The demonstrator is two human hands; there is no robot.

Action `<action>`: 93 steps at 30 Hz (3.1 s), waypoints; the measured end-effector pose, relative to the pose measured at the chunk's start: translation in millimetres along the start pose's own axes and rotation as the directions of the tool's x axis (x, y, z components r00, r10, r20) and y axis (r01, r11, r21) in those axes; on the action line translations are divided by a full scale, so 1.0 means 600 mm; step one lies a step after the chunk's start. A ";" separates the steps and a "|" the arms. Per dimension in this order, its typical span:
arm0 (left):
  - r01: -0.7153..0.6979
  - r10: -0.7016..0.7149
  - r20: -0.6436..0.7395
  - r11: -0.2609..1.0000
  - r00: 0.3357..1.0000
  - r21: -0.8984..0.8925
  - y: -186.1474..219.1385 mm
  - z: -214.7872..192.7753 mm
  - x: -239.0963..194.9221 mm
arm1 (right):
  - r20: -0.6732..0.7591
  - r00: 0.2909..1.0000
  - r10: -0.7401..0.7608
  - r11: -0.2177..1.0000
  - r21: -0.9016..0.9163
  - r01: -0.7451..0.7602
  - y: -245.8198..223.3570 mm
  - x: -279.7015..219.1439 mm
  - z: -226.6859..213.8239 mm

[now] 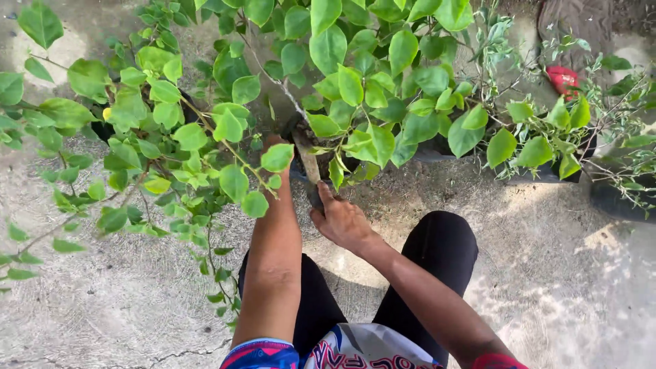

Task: The person uses a large knife to scrape and remove weeds and excess surface soil from several potted plants in black plastic bags.

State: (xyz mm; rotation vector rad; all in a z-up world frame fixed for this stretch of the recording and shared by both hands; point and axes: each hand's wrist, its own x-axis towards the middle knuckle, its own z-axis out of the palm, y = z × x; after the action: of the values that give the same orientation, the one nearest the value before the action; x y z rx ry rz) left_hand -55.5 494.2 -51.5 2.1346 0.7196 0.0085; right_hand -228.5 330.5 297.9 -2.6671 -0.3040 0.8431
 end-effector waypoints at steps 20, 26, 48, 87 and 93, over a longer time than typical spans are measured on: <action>0.157 -0.146 0.104 0.981 0.984 -0.111 0.034 -0.032 0.033 | 0.017 0.976 0.217 0.935 0.285 -0.213 -0.052 -0.075 -0.017; 0.076 -0.073 0.033 0.993 0.997 -0.094 0.070 -0.017 0.064 | -0.021 0.976 0.215 0.872 0.454 -0.182 -0.023 0.034 0.010; 0.317 -0.184 0.284 0.181 0.941 -0.931 -0.028 0.119 -0.092 | -0.057 0.997 -0.058 0.980 0.186 0.068 0.099 0.032 -0.002; 0.281 -0.282 0.025 0.958 0.959 0.049 0.102 -0.042 0.021 | -0.028 0.994 0.104 0.861 0.503 -0.076 0.106 0.124 -0.029; 0.337 -0.334 0.049 0.932 0.941 -0.131 0.051 0.007 0.042 | -0.105 0.994 -0.022 0.947 0.317 0.054 0.114 0.034 -0.117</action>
State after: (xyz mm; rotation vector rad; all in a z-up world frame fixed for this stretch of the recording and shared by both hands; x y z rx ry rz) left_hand -18.5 489.4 -37.8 1.8544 1.0306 -0.1494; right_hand -163.9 256.2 316.0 -2.3823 -0.1763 0.6786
